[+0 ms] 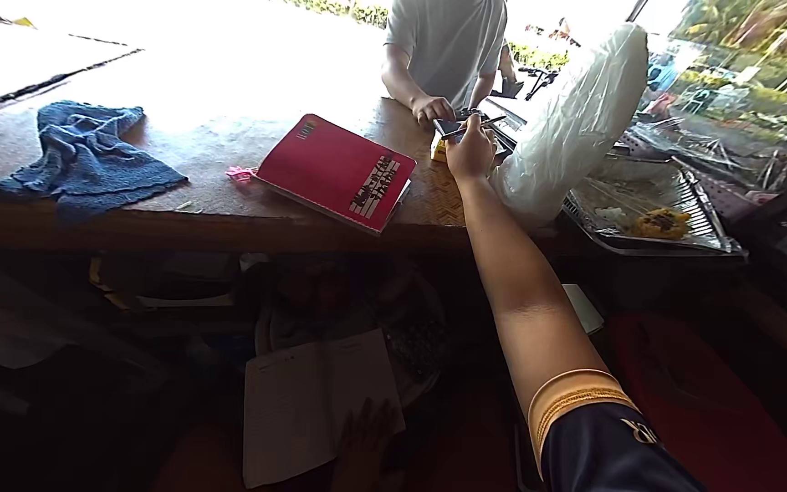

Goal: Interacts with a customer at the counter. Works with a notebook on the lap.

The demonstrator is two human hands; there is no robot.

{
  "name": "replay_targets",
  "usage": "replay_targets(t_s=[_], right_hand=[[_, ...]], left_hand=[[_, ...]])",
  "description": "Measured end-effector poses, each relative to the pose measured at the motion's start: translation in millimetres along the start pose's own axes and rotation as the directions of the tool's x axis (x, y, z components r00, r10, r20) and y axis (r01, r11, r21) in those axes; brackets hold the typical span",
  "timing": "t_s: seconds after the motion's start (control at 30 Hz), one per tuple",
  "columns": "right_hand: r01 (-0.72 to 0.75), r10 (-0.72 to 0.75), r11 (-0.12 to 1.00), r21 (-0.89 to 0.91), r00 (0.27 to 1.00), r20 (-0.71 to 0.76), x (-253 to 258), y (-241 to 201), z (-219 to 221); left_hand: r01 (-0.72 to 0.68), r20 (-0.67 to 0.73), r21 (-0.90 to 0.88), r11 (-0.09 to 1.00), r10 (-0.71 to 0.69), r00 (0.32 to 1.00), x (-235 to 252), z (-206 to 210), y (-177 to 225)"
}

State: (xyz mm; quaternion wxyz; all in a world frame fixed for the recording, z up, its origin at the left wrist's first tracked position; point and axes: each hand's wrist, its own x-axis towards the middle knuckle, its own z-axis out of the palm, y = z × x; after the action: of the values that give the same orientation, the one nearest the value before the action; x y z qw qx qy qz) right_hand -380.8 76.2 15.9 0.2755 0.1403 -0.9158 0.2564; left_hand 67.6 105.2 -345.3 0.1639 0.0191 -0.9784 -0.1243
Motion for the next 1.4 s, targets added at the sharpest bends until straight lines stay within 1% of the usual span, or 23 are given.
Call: replay_targets(t_s=[0.17,0.27,0.37,0.4,0.57,0.63,0.73,0.83,0.93,0.97,1.03,1.2,1.3,1.4], right_hand=[[0.001,-0.001,1.000,0.003,1.000,-0.009,1,1,3],[0.014,-0.014,1.000,-0.007,1.000,0.009,-1,-1,0],[0.020,-0.020,0.999,-0.030,1.000,0.021,-2,-1,0],[0.029,-0.028,0.999,-0.038,0.999,0.026,-2,-1,1],[0.042,-0.042,0.999,-0.024,0.999,0.013,0,0,3],[0.017,-0.015,0.999,-0.035,0.999,0.049,0,-1,3],[-0.013,0.017,0.999,-0.044,0.996,0.091,-2,-1,2],[-0.009,0.011,0.999,-0.043,0.999,0.047,-1,0,3],[0.060,-0.061,0.998,-0.024,0.996,-0.060,-1,0,4],[0.073,-0.074,0.997,-0.016,0.994,-0.074,-1,-1,3],[0.057,-0.057,0.998,-0.013,0.997,-0.056,-2,-3,1],[-0.069,0.070,0.997,-0.044,0.997,0.038,-2,-2,-2],[-0.068,0.070,0.996,-0.051,0.997,0.030,-2,-3,-2],[-0.048,0.048,0.999,-0.018,0.999,-0.017,0,-1,0]], left_hand=[[0.016,0.031,-0.042,0.999,-0.015,0.999,1,-2,1],[0.012,-0.005,-0.055,0.998,-0.012,1.000,0,0,1],[-0.001,-0.072,-0.005,1.000,0.000,0.997,-3,9,-1],[0.000,-0.076,-0.003,1.000,-0.001,0.997,-3,10,-1],[0.000,-0.051,-0.006,1.000,0.000,0.999,-2,10,-1],[0.003,-0.054,-0.012,1.000,-0.004,0.999,-2,8,-1],[0.005,-0.018,-0.051,0.999,-0.006,1.000,-1,3,0],[0.006,0.001,-0.055,0.998,-0.006,1.000,0,1,0],[0.003,-0.010,-0.057,0.998,-0.004,1.000,-1,1,0],[0.004,-0.015,-0.061,0.998,-0.005,1.000,-1,1,0],[0.002,-0.023,-0.065,0.998,-0.004,1.000,0,1,0],[0.009,-0.024,-0.073,0.997,-0.011,1.000,-1,0,-1],[0.018,-0.037,-0.085,0.996,-0.021,0.999,-1,3,0],[0.022,-0.002,-0.089,0.996,-0.022,1.000,0,-1,1]])
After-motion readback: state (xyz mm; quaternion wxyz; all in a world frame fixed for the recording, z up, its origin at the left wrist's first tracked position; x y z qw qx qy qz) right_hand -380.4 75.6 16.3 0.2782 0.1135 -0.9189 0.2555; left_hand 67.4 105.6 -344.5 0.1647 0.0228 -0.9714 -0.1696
